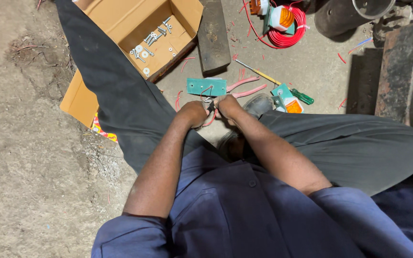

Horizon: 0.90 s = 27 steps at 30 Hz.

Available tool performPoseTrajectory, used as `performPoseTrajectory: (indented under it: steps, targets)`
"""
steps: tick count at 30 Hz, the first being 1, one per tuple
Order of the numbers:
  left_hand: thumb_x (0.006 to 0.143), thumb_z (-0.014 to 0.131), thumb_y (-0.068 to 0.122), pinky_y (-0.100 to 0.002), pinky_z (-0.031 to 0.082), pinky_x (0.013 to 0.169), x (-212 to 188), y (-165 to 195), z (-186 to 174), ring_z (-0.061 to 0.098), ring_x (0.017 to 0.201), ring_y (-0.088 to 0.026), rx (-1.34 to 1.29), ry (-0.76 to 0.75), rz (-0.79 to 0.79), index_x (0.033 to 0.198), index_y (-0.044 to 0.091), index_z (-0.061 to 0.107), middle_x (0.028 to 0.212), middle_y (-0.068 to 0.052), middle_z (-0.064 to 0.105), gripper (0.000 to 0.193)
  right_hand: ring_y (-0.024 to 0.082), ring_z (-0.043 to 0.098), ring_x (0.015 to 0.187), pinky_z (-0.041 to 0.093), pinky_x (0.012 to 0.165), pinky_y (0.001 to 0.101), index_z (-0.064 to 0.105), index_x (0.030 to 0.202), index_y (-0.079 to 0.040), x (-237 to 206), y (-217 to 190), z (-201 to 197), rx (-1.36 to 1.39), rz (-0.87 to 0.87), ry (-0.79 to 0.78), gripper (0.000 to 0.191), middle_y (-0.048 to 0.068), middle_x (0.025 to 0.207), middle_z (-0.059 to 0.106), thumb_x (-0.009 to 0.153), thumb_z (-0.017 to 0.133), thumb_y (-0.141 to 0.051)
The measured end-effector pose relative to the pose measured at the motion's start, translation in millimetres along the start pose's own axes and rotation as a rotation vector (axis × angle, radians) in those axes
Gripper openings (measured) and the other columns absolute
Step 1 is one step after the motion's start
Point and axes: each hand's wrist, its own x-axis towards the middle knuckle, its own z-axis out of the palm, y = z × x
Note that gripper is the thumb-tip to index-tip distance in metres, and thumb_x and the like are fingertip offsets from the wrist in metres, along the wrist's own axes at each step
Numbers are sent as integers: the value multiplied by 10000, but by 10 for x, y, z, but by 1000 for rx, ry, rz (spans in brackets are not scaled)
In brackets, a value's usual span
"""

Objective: The person sits on the floor and assembles small electrical components by hand. They connect red wires to green circuit boards with orange modules, then secure the connections using screws and washers from a nearby box.

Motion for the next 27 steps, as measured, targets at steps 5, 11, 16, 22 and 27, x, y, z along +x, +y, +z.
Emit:
performPoseTrajectory:
  steps: [5, 11, 16, 22, 27]
  targets:
    - [967, 582, 341, -497, 505, 967, 22, -91, 9, 652, 1114, -424, -1, -36, -15, 1074, -37, 726, 1180, -284, 678, 418, 133, 607, 665, 553, 559, 272, 689, 951, 6, 81, 85, -64, 73, 23, -115, 107, 63, 851, 671, 978, 585, -2]
    - [966, 559, 321, -501, 510, 969, 92, -147, 23, 663, 1125, -423, 2, -109, -60, 1082, -35, 731, 1186, -296, 677, 412, 147, 701, 750, 639, 673, 288, 717, 1013, 5, 154, 57, -239, 161, 168, -156, 93, 73, 913, 721, 939, 686, -42]
    - [979, 561, 397, -502, 510, 984, 51, -127, -79, 662, 1138, -431, -48, -136, -118, 1096, -51, 733, 1181, -313, 679, 494, 245, 738, 808, 661, 731, 356, 693, 1022, 75, 140, 27, -187, 189, 123, -155, 132, 156, 935, 739, 922, 670, -8]
    - [966, 571, 589, -493, 475, 1037, -51, -9, -236, 623, 1204, -433, -60, -83, -187, 1138, -61, 708, 1234, -319, 649, 686, 278, 727, 862, 667, 780, 368, 669, 1036, 116, 107, 28, -154, 175, 77, -231, 188, 185, 961, 719, 989, 644, -64]
    - [918, 620, 573, -480, 479, 1043, -111, 13, -291, 620, 1232, -403, -77, -55, -209, 1210, -35, 678, 1273, -278, 652, 677, 248, 739, 881, 653, 794, 373, 678, 1042, 66, 133, 59, -171, 223, 100, -284, 167, 151, 983, 730, 963, 631, -73]
